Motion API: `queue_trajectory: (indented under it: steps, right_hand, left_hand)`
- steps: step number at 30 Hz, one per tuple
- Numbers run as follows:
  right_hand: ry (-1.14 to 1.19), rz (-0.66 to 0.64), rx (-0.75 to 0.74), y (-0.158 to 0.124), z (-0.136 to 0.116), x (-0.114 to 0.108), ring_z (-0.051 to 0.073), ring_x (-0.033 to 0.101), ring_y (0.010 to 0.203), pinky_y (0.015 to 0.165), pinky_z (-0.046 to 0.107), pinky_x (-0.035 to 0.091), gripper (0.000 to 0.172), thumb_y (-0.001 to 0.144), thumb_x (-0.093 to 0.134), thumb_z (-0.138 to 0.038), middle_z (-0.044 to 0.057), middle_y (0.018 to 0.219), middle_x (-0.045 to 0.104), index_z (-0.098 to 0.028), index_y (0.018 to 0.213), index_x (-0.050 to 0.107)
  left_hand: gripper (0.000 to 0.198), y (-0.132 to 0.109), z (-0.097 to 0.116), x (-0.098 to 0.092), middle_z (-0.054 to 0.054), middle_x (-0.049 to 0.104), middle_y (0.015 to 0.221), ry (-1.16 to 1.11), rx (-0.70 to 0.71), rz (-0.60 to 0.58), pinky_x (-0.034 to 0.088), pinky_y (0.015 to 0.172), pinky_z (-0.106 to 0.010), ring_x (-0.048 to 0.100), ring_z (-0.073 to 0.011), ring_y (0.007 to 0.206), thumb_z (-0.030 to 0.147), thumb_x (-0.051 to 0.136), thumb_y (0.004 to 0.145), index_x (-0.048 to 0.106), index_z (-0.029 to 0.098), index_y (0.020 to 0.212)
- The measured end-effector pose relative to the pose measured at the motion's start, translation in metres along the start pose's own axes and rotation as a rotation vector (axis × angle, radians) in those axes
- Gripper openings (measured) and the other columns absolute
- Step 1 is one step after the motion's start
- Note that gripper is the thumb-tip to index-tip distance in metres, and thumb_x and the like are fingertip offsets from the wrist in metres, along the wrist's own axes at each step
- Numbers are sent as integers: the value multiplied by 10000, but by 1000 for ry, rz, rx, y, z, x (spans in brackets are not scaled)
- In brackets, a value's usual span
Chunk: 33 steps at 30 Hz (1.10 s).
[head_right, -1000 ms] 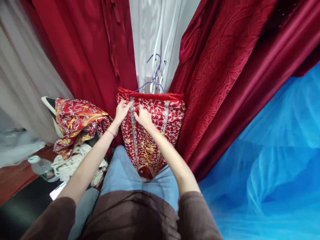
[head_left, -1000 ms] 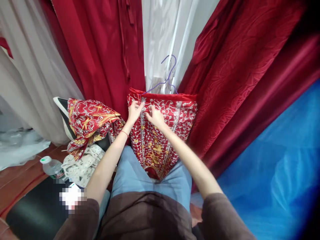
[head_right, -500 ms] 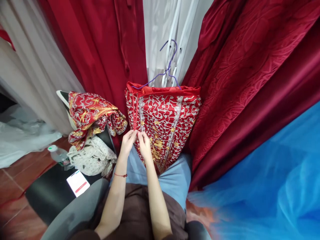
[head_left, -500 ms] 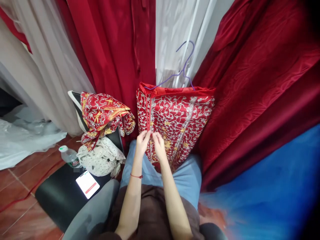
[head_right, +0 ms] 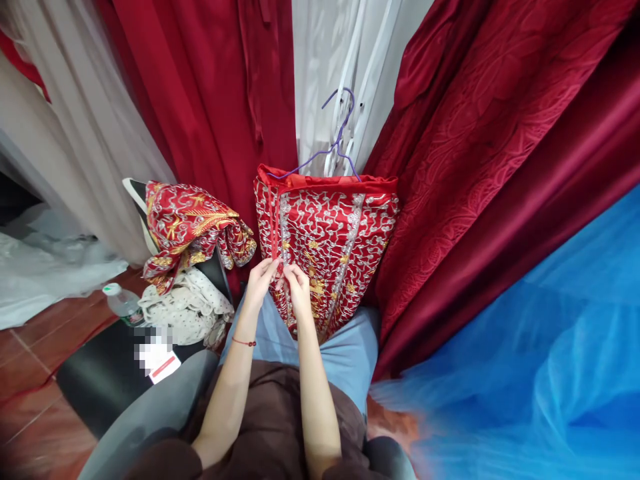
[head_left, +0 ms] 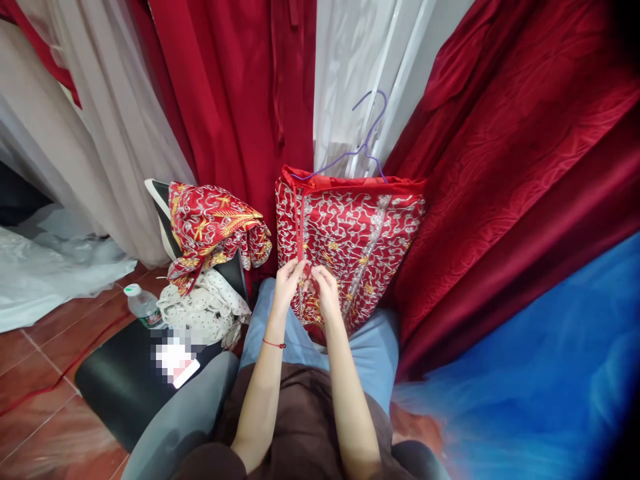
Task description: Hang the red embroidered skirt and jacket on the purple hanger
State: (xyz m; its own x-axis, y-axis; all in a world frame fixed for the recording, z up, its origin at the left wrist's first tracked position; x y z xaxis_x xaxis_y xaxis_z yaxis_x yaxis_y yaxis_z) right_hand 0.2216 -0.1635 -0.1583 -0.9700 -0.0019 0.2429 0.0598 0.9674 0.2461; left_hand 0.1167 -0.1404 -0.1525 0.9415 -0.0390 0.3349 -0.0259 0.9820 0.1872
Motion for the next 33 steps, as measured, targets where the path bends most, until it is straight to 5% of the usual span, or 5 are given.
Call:
queue_trajectory:
  steps: [12,16,20,24,33]
  right_hand:
    - [-427,-200,-138,-5,-10,0,172,554,672,690,301,440,278,874,620,-455,3,737,657,-219,739,672]
    - [-567,-212,-196,-14,-26,4,202,622,743,715,321,472,226,943,497,-355,33,851,703,-242,907,689]
    - [-587,-73,-243,-18,-45,5,219,672,824,739,339,508,236,959,482,-361,59,971,709,-261,1143,589]
    - [-535,55,-335,-1,-61,6,211,677,835,771,336,528,200,905,594,-408,56,977,709,-243,1017,594]
    - [-563,-95,-428,53,-64,21,170,639,786,773,315,514,184,897,601,-348,43,923,697,-216,969,707]
  left_hand:
    - [300,5,-9,-15,-37,736,852,75,47,86,513,719,-249,664,-147,769,434,815,681,728,199,846]
    - [301,6,-9,-25,-51,753,950,114,87,114,519,715,-249,686,-168,844,475,736,771,735,221,933]
    - [283,3,-7,-25,-33,737,855,218,137,96,506,671,-257,673,-168,753,485,670,836,736,240,961]
    - [208,-5,9,-17,-55,741,908,418,314,116,505,767,-287,667,-192,793,401,636,880,736,231,944]
    - [204,-14,23,-8,-72,711,940,725,379,-13,479,745,-260,648,-166,787,293,469,978,643,190,1005]
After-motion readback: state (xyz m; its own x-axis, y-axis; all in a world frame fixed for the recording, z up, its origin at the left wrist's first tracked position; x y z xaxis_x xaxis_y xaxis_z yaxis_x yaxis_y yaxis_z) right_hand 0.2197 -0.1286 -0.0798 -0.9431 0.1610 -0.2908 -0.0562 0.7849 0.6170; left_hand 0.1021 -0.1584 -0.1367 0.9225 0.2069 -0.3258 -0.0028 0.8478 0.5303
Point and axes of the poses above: each hand's wrist, its own y-axis towards the middle knuckle, its own x-axis out of the palm, z = x × y, the point moved 4 cm from there along y, towards the middle knuckle
